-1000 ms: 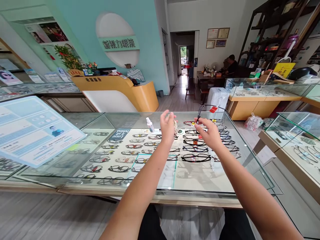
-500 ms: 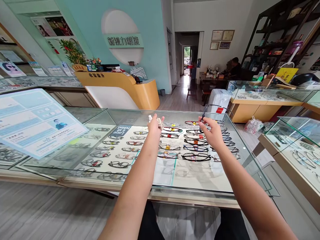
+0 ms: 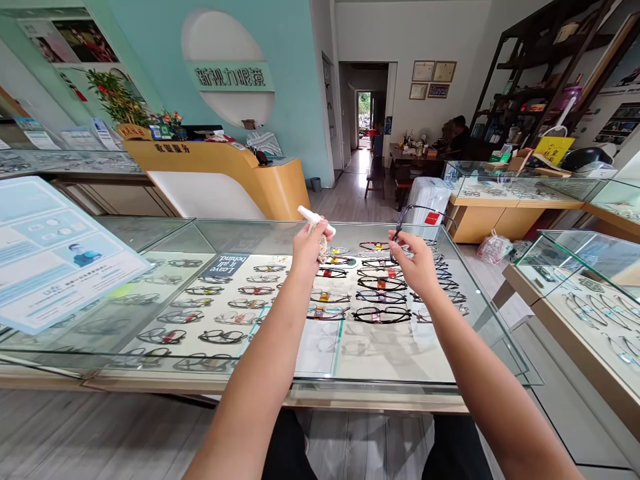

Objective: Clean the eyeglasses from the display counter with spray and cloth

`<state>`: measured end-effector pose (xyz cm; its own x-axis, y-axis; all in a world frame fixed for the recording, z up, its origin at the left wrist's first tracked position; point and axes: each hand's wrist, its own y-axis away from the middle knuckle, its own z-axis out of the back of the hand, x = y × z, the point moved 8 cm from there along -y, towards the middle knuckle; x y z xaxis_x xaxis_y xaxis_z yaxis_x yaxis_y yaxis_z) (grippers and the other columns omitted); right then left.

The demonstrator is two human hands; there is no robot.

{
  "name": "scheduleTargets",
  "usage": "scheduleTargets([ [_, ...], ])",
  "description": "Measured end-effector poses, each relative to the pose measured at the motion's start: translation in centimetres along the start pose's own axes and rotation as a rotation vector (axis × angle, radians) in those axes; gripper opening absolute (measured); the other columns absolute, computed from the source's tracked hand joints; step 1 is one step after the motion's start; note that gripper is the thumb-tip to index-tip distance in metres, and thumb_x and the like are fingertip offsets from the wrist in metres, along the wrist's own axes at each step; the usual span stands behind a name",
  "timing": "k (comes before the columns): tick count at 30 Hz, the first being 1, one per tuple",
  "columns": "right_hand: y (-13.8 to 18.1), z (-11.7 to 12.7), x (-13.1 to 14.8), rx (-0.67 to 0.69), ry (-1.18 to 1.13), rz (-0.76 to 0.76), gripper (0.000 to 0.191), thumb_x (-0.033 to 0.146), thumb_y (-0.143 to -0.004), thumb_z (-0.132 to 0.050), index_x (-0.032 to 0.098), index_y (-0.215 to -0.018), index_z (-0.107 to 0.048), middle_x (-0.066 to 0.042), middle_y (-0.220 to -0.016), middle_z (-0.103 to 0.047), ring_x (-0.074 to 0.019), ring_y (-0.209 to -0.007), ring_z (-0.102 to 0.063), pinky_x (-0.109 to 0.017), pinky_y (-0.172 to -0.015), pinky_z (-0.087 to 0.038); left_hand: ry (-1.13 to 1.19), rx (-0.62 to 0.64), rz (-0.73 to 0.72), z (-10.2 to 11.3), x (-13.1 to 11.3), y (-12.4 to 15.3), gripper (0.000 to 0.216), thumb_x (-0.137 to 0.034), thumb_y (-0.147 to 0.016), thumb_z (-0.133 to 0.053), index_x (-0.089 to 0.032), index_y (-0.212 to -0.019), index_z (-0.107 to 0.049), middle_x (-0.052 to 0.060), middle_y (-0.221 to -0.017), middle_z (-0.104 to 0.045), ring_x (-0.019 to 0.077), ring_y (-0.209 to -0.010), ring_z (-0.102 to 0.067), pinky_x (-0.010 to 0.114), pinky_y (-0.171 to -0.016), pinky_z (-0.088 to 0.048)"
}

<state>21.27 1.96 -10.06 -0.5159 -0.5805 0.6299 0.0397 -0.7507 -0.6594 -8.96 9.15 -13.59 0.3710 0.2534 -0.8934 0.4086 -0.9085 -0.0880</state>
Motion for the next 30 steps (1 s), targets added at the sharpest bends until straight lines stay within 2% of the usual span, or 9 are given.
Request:
scheduleTargets([
  [4, 0.0, 0.1, -0.1, -0.008, 0.002, -0.007, 0.036, 0.051, -0.107, -0.061, 0.028, -0.128, -0.079, -0.009, -0.13, -0.085, -0.0326, -0.114, -0.074, -0.054, -0.105, -0.057, -0.141, 0.249, -0.043, -3.4, 0.0, 2.5, 0.057, -0.053, -0.069, -0.099, -0.015, -0.109, -0.084, -0.004, -0.055, -0.056, 0.0103, -0.049, -0.046, 0.025, -0.047, -0.035],
  [7, -0.1, 0.0, 0.0, -0.001, 0.002, 0.001, 0.036, 0.05, -0.108, -0.06, 0.027, -0.129, -0.078, -0.009, -0.131, -0.085, -0.0321, -0.115, -0.075, -0.054, -0.107, -0.057, -0.226, 0.377, -0.035, -5.0, 0.6, 3.8, 0.061, -0.065, -0.067, -0.099, -0.015, -0.097, -0.086, -0.003, -0.05, -0.049, 0.0096, -0.046, -0.041, 0.025, -0.045, -0.031],
  [10, -0.1, 0.0, 0.1, 0.005, -0.014, 0.001, 0.035, 0.048, -0.109, -0.059, 0.027, -0.131, -0.078, -0.009, -0.132, -0.084, -0.0305, -0.115, -0.075, -0.051, -0.107, -0.057, -0.169, 0.402, -0.014, -5.6, 1.2, 4.3, 0.06, -0.07, -0.066, -0.099, -0.016, -0.088, -0.083, -0.001, -0.056, -0.053, 0.01, -0.049, -0.045, 0.025, -0.043, -0.035],
  [14, -0.2, 0.0, 0.1, 0.005, -0.044, -0.02, 0.036, 0.047, -0.108, -0.06, 0.026, -0.131, -0.078, -0.009, -0.129, -0.085, -0.0291, -0.11, -0.075, -0.049, -0.106, -0.057, 0.029, 0.397, 0.135, -6.0, 2.4, 4.5, 0.054, -0.064, -0.073, -0.098, -0.019, -0.089, -0.073, 0.006, -0.086, -0.072, 0.0155, -0.066, -0.068, 0.023, -0.045, -0.047],
  [16, -0.2, 0.0, 0.0, 0.01, -0.061, -0.031, 0.037, 0.048, -0.108, -0.06, 0.026, -0.131, -0.078, -0.009, -0.13, -0.084, -0.0286, -0.11, -0.075, -0.049, -0.106, -0.058, 0.119, 0.411, 0.226, -6.3, 2.8, 4.8, 0.049, -0.058, -0.077, -0.097, -0.021, -0.091, -0.068, 0.007, -0.096, -0.075, 0.0203, -0.081, -0.076, 0.024, -0.05, -0.055],
  [20, -0.3, -0.1, -0.1, 0.014, -0.13, -0.059, 0.038, 0.05, -0.107, -0.061, 0.026, -0.129, -0.078, -0.009, -0.129, -0.084, -0.0276, -0.109, -0.076, -0.048, -0.105, -0.058, 0.223, 0.436, 0.343, -6.7, 2.8, 5.7, 0.042, -0.04, -0.079, -0.097, -0.023, -0.095, -0.062, -0.001, -0.085, -0.064, 0.0196, -0.088, -0.076, 0.029, -0.064, -0.065],
  [25, -0.3, -0.4, -0.2, 0.042, -0.268, -0.124, 0.041, 0.053, -0.103, -0.066, 0.024, -0.127, -0.081, -0.008, -0.116, -0.085, -0.0247, -0.095, -0.073, -0.042, -0.09, -0.059, 0.214, 0.491, 0.292, -7.0, 2.0, 6.3, 0.04, -0.018, -0.064, -0.091, -0.023, -0.091, -0.063, -0.002, -0.085, -0.062, 0.0149, -0.077, -0.066, 0.023, -0.055, -0.056],
  [28, -0.2, -1.0, -0.1, 0.117, -0.402, -0.149, 0.043, 0.058, -0.101, -0.07, 0.025, -0.126, -0.083, -0.007, -0.113, -0.084, -0.0241, -0.097, -0.071, -0.04, -0.089, -0.058, 0.2, 0.572, 0.293, -7.4, 1.7, 6.9, 0.034, -0.016, -0.056, -0.086, -0.02, -0.082, -0.065, -0.001, -0.074, -0.056, 0.015, -0.072, -0.06, 0.022, -0.05, -0.05],
  [30, 0.0, -1.5, 0.0, 0.171, -0.504, -0.174, 0.046, 0.06, -0.099, -0.074, 0.025, -0.126, -0.083, -0.007, -0.116, -0.084, -0.024, -0.101, -0.071, -0.04, -0.092, -0.057, 0.21, 0.618, 0.307, -7.7, 1.6, 7.3, 0.032, -0.022, -0.056, -0.089, -0.019, -0.079, -0.067, -0.001, -0.07, -0.054, 0.0141, -0.068, -0.057, 0.02, -0.047, -0.046],
])
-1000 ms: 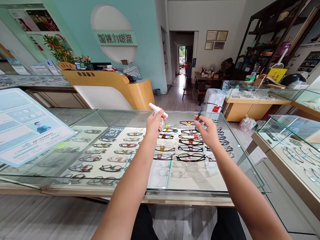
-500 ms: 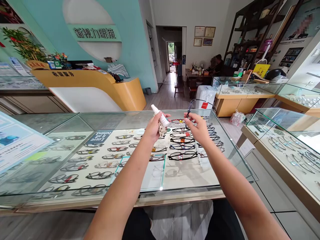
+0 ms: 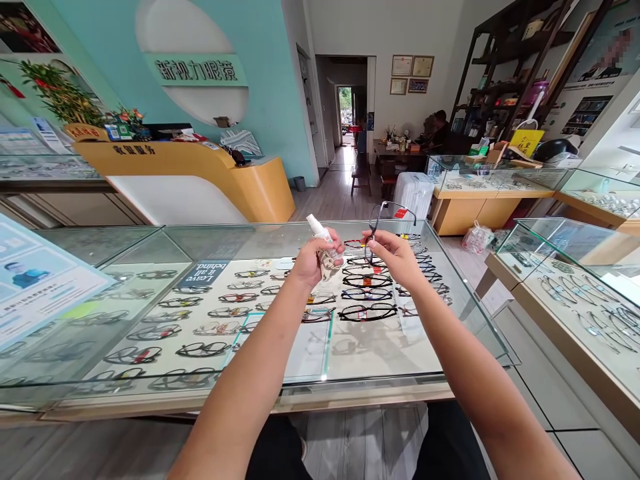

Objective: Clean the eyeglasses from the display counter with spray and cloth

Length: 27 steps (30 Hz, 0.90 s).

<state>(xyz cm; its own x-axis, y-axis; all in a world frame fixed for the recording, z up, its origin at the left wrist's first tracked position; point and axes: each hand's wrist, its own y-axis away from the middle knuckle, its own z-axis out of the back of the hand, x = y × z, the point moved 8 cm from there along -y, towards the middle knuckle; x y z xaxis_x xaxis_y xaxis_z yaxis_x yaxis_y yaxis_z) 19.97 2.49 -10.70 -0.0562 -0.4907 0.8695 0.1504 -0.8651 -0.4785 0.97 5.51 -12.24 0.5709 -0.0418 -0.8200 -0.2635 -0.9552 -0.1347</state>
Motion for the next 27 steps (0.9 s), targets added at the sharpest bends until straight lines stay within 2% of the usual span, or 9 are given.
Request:
scheduleTargets([
  [3, 0.1, -0.5, -0.2, 0.056, -0.107, -0.047, 0.05, 0.062, -0.095, -0.079, 0.024, -0.128, -0.084, -0.008, -0.119, -0.084, -0.022, -0.098, -0.068, -0.038, -0.091, -0.056, -0.014, 0.051, 0.035, -0.5, 0.0, 0.1, 0.051, -0.059, -0.066, -0.094, -0.018, -0.072, -0.065, 0.0, -0.066, -0.05, 0.0143, -0.063, -0.054, 0.021, -0.043, -0.042],
  [5, 0.1, -0.8, -0.2, 0.093, -0.148, -0.065, 0.05, 0.062, -0.093, -0.081, 0.024, -0.126, -0.085, -0.008, -0.118, -0.084, -0.0202, -0.094, -0.066, -0.037, -0.091, -0.055, -0.047, 0.053, 0.052, -0.6, 0.2, 0.0, 0.072, -0.088, -0.073, -0.08, -0.019, -0.066, -0.061, 0.001, -0.063, -0.047, 0.0151, -0.06, -0.053, 0.022, -0.042, -0.041],
  [8, 0.2, -1.4, 0.1, 0.166, -0.179, -0.097, 0.047, 0.062, -0.092, -0.084, 0.025, -0.122, -0.087, -0.007, -0.116, -0.084, -0.0197, -0.093, -0.067, -0.037, -0.092, -0.055, -0.145, 0.028, 0.044, -0.2, 0.4, -0.2, 0.085, -0.104, -0.074, -0.062, -0.02, -0.061, -0.057, 0.002, -0.061, -0.046, 0.016, -0.058, -0.053, 0.024, -0.042, -0.041],
  [11, 0.5, -2.2, 0.5, 0.26, -0.186, -0.113, 0.044, 0.061, -0.092, -0.084, 0.027, -0.12, -0.089, -0.005, -0.112, -0.084, -0.0204, -0.096, -0.067, -0.036, -0.093, -0.055, -0.328, -0.021, -0.036, 0.4, 0.3, -0.3, 0.084, -0.103, -0.073, -0.064, -0.02, -0.064, -0.062, 0.004, -0.064, -0.054, 0.015, -0.056, -0.054, 0.027, -0.046, -0.045],
  [14, 0.8, -3.0, 0.7, 0.346, -0.213, -0.114, 0.041, 0.059, -0.094, -0.083, 0.027, -0.118, -0.089, -0.004, -0.112, -0.084, -0.0191, -0.095, -0.068, -0.035, -0.095, -0.055, -0.541, -0.108, -0.158, 0.8, -0.3, -0.1, 0.077, -0.095, -0.081, -0.064, -0.019, -0.069, -0.066, 0.004, -0.067, -0.059, 0.0136, -0.054, -0.053, 0.027, -0.05, -0.043],
  [18, 1.2, -3.8, 0.8, 0.408, -0.255, -0.129, 0.042, 0.059, -0.095, -0.083, 0.026, -0.121, -0.088, -0.005, -0.109, -0.085, -0.0194, -0.096, -0.07, -0.037, -0.099, -0.055, -0.767, -0.139, -0.34, 0.0, -1.4, 0.6, 0.069, -0.084, -0.086, -0.066, -0.02, -0.063, -0.06, 0.002, -0.063, -0.053, 0.0135, -0.057, -0.045, 0.027, -0.054, -0.036],
  [20, 1.2, -4.0, 0.9, 0.424, -0.266, -0.12, 0.042, 0.059, -0.094, -0.084, 0.026, -0.12, -0.089, -0.004, -0.109, -0.085, -0.0201, -0.098, -0.071, -0.038, -0.101, -0.055, -0.774, -0.125, -0.362, -0.3, -1.5, 0.7, 0.067, -0.083, -0.085, -0.066, -0.02, -0.063, -0.06, 0.003, -0.064, -0.053, 0.0142, -0.058, -0.045, 0.028, -0.054, -0.036],
  [23, 1.2, -3.8, 1.0, 0.406, -0.272, -0.124, 0.042, 0.059, -0.094, -0.084, 0.027, -0.12, -0.088, -0.004, -0.11, -0.086, -0.0196, -0.096, -0.07, -0.037, -0.099, -0.055, -0.688, -0.101, -0.322, -0.1, -1.3, 0.6, 0.069, -0.086, -0.086, -0.061, -0.02, -0.068, -0.063, 0.004, -0.068, -0.058, 0.0153, -0.058, -0.05, 0.029, -0.054, -0.038],
  [27, 0.7, -2.2, 0.2, 0.255, -0.284, -0.144, 0.045, 0.062, -0.094, -0.083, 0.029, -0.124, -0.087, -0.003, -0.113, -0.085, -0.0174, -0.088, -0.067, -0.035, -0.093, -0.055, -0.738, -0.018, -0.302, -0.6, -0.9, 0.6, 0.069, -0.087, -0.086, -0.061, -0.02, -0.068, -0.062, 0.004, -0.069, -0.058, 0.0157, -0.058, -0.051, 0.03, -0.054, -0.039],
])
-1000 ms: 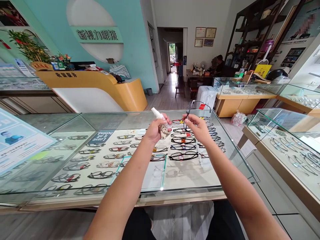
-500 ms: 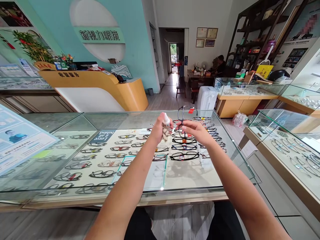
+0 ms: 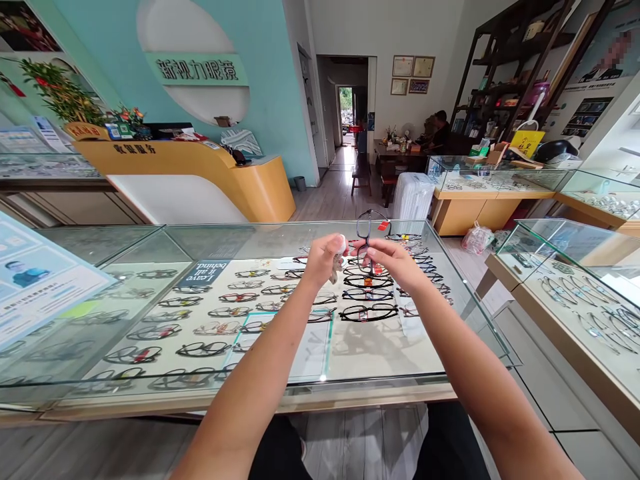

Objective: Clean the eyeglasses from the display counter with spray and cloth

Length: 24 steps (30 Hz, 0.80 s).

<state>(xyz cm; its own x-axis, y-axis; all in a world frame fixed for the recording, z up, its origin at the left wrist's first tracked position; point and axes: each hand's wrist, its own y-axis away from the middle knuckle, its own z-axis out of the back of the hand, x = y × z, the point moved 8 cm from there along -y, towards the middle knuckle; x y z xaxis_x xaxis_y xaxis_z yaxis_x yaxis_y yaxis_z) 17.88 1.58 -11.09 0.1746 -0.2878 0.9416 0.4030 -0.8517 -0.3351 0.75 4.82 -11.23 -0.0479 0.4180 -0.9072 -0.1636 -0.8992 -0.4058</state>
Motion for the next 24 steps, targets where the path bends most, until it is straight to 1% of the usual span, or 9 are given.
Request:
scheduleTargets([
  [5, 0.0, 1.5, -0.5, -0.092, -0.038, 0.009, 0.044, 0.061, -0.096, -0.082, 0.031, -0.128, -0.085, -0.003, -0.117, -0.085, -0.0194, -0.095, -0.07, -0.036, -0.095, -0.056, -0.258, 0.047, -0.081, -1.1, -0.9, 0.6, 0.05, -0.069, -0.082, -0.072, -0.02, -0.079, -0.073, 0.001, -0.066, -0.058, 0.0172, -0.065, -0.05, 0.03, -0.059, -0.039],
  [7, 0.0, 1.5, -0.5, -0.088, -0.035, 0.006, 0.043, 0.06, -0.097, -0.081, 0.032, -0.129, -0.085, -0.003, -0.118, -0.085, -0.0202, -0.097, -0.07, -0.036, -0.095, -0.056, -0.225, 0.02, -0.079, -0.7, -1.0, 0.6, 0.051, -0.071, -0.083, -0.071, -0.02, -0.074, -0.07, 0.001, -0.066, -0.058, 0.0166, -0.064, -0.05, 0.029, -0.058, -0.039],
  [9, 0.1, 1.5, -0.4, -0.092, -0.04, 0.002, 0.043, 0.06, -0.097, -0.08, 0.031, -0.129, -0.084, -0.004, -0.119, -0.085, -0.0198, -0.095, -0.07, -0.035, -0.093, -0.055, -0.09, -0.034, -0.056, 0.4, -0.8, 0.2, 0.06, -0.079, -0.085, -0.066, -0.02, -0.072, -0.065, 0.003, -0.07, -0.06, 0.0156, -0.061, -0.052, 0.029, -0.056, -0.042],
  [12, 0.1, 1.7, 0.0, -0.12, -0.075, -0.004, 0.043, 0.06, -0.096, -0.081, 0.03, -0.125, -0.084, -0.005, -0.118, -0.086, -0.0184, -0.089, -0.068, -0.035, -0.09, -0.054, 0.127, -0.175, 0.011, 3.7, 0.3, -0.8, 0.064, -0.085, -0.084, -0.066, -0.021, -0.083, -0.067, 0.005, -0.078, -0.066, 0.0154, -0.059, -0.058, 0.028, -0.053, -0.049],
  [15, 0.1, 1.8, 0.1, -0.137, -0.141, -0.013, 0.045, 0.061, -0.092, -0.084, 0.029, -0.123, -0.084, -0.005, -0.116, -0.086, -0.0176, -0.085, -0.066, -0.034, -0.087, -0.054, 0.23, -0.42, 0.071, 8.5, 1.7, -1.7, 0.047, -0.06, -0.073, -0.086, -0.022, -0.092, -0.064, 0.002, -0.081, -0.065, 0.0163, -0.065, -0.063, 0.026, -0.051, -0.052],
  [17, 0.0, 2.0, 0.0, -0.145, -0.164, -0.018, 0.047, 0.062, -0.09, -0.085, 0.028, -0.122, -0.084, -0.006, -0.117, -0.085, -0.018, -0.085, -0.066, -0.034, -0.085, -0.054, 0.237, -0.592, 0.091, 11.8, 2.7, -1.9, 0.045, -0.048, -0.071, -0.087, -0.024, -0.098, -0.06, 0.001, -0.083, -0.065, 0.0188, -0.073, -0.068, 0.026, -0.053, -0.054],
  [19, 0.0, 2.3, -0.1, -0.152, -0.164, -0.012, 0.047, 0.063, -0.09, -0.084, 0.028, -0.122, -0.083, -0.007, -0.118, -0.085, -0.0186, -0.086, -0.066, -0.035, -0.085, -0.054, 0.148, -0.707, 0.118, 14.8, 3.6, -2.0, 0.039, -0.049, -0.084, -0.079, -0.025, -0.102, -0.055, 0.003, -0.09, -0.069, 0.0207, -0.081, -0.072, 0.026, -0.055, -0.054],
  [21, -0.1, 2.7, -0.1, -0.157, -0.163, 0.0, 0.046, 0.061, -0.092, -0.083, 0.028, -0.123, -0.083, -0.007, -0.119, -0.085, -0.0189, -0.087, -0.067, -0.035, -0.086, -0.055, -0.058, -0.769, 0.13, 17.3, 4.1, -1.8, 0.032, -0.049, -0.096, -0.07, -0.025, -0.106, -0.053, 0.006, -0.1, -0.072, 0.0232, -0.088, -0.073, 0.029, -0.063, -0.056],
  [24, -0.2, 3.3, -0.2, -0.173, -0.167, 0.008, 0.044, 0.059, -0.092, -0.084, 0.029, -0.124, -0.082, -0.006, -0.12, -0.085, -0.0193, -0.089, -0.067, -0.036, -0.089, -0.056, -0.514, -0.822, 0.237, 20.2, 5.0, -1.0, 0.025, -0.045, -0.101, -0.067, -0.022, -0.1, -0.058, 0.013, -0.109, -0.07, 0.0313, -0.111, -0.071, 0.041, -0.094, -0.061],
])
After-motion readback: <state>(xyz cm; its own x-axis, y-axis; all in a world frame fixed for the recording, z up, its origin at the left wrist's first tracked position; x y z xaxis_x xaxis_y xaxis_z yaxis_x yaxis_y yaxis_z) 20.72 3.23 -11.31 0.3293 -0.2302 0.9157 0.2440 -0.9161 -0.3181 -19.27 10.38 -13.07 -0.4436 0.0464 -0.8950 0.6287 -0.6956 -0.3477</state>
